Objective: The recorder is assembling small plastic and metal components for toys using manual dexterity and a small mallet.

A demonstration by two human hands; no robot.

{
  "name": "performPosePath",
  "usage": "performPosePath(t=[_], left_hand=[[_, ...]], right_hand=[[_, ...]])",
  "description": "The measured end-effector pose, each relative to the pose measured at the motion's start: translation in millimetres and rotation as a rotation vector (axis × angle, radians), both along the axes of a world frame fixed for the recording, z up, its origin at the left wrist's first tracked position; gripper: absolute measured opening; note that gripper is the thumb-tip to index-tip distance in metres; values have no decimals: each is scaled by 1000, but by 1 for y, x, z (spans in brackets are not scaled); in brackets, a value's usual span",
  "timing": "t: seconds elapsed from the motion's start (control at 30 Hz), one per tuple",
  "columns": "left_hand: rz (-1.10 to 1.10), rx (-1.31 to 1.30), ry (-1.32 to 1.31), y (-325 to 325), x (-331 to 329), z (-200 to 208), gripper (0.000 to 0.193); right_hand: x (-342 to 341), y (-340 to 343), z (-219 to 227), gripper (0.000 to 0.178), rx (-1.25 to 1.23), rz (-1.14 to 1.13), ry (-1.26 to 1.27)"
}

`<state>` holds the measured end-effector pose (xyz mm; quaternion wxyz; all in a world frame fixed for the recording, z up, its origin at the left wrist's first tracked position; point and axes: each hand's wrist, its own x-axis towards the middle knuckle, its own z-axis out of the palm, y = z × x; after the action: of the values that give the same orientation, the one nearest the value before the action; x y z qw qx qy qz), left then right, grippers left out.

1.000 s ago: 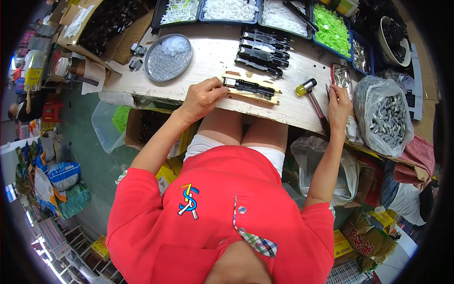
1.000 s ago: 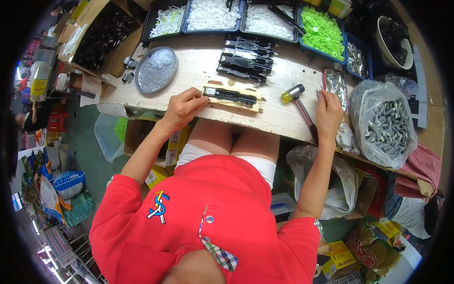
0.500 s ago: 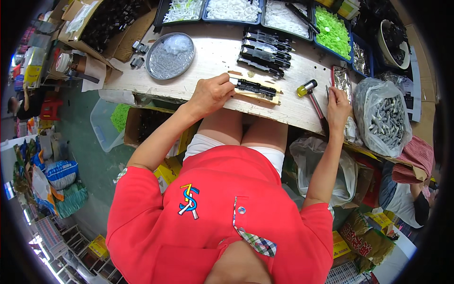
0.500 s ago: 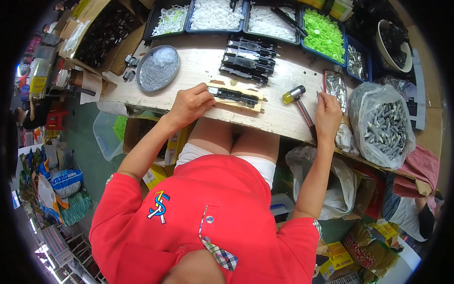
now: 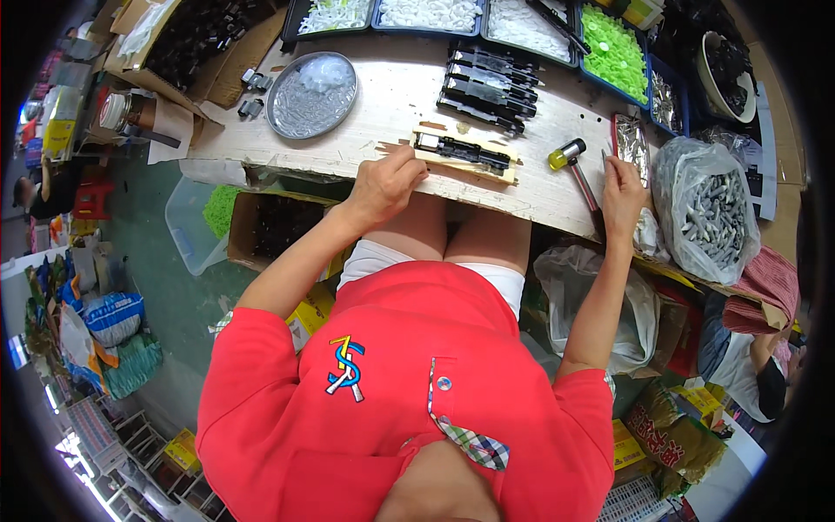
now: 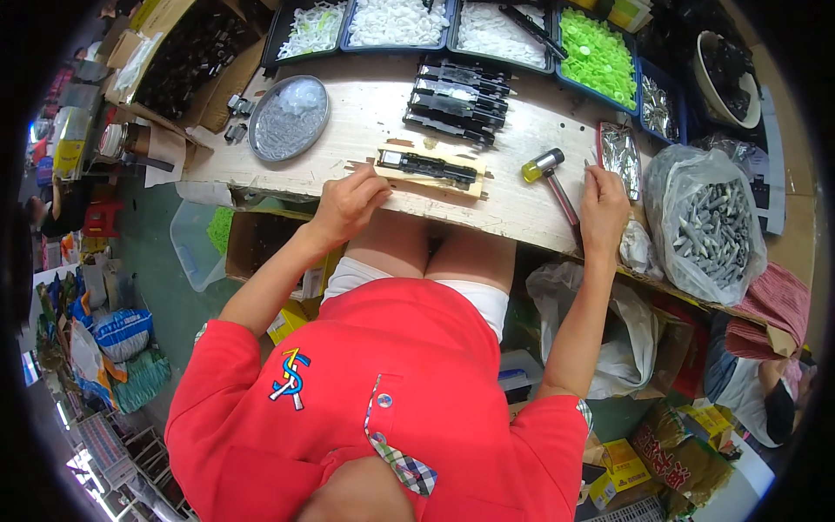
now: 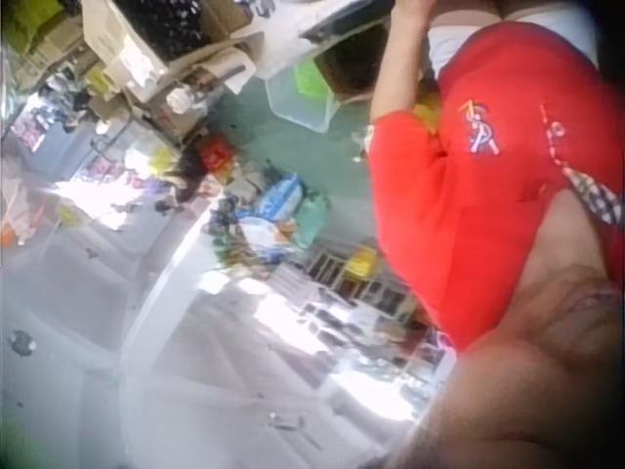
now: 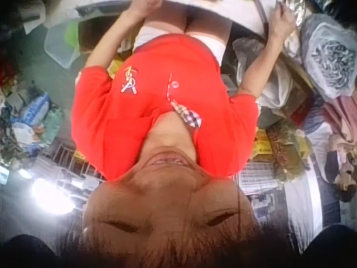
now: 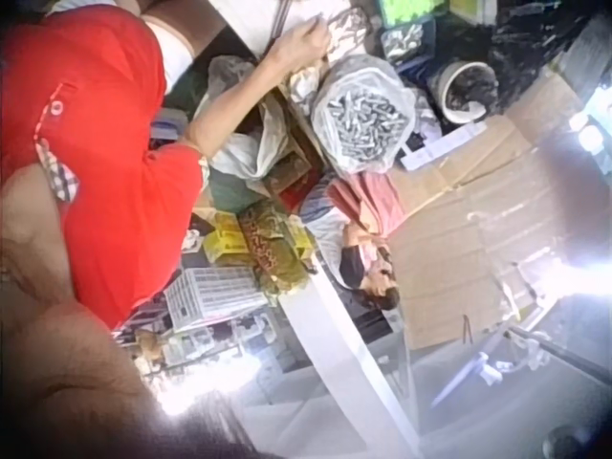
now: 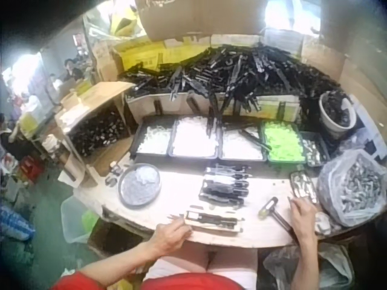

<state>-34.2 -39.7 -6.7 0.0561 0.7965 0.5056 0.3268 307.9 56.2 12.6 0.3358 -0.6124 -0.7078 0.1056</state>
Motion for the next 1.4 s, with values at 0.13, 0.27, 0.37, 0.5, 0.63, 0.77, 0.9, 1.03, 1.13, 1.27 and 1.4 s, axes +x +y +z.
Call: performPosePath(t=[0.13, 0.27, 0.37, 0.5, 0.63, 0.77, 0.9, 1.03, 1.13, 1.27, 1.4], left_hand=[[59, 83, 28, 1, 8, -6, 6], [108, 57, 76, -2, 10, -9, 8], [124, 21, 87, -2, 12, -8, 7], [144, 0, 119, -6, 15, -10, 6], [190, -29, 136, -17, 9, -7, 9], [389, -217, 177, -56, -26, -13, 7], [667, -409, 293, -124, -108, -76, 14], [832, -815, 696, -180, -175, -129, 23], [1212, -773, 371, -185, -203, -120, 11], [1006, 6, 154, -137, -205, -51, 6], [704, 19, -423, -41, -135, 36, 9]], right_hand=[[-7, -4, 2, 13, -27, 3, -20], [-7, -5, 1, 13, -10, 35, 6], [-4, -7, -4, 12, 1, 35, 7], [-4, -9, -5, 13, 2, 33, 2], [-5, -7, -5, 13, -3, 30, -11], [-2, -5, -3, 14, -18, 16, -12], [5, -4, -2, 14, 12, 36, -1], [6, 3, -6, 14, 25, 32, -41], [2, 6, -3, 12, 56, 50, -7], [14, 11, -4, 11, 112, 25, -93], [30, 21, -15, 12, 64, -49, -255]])
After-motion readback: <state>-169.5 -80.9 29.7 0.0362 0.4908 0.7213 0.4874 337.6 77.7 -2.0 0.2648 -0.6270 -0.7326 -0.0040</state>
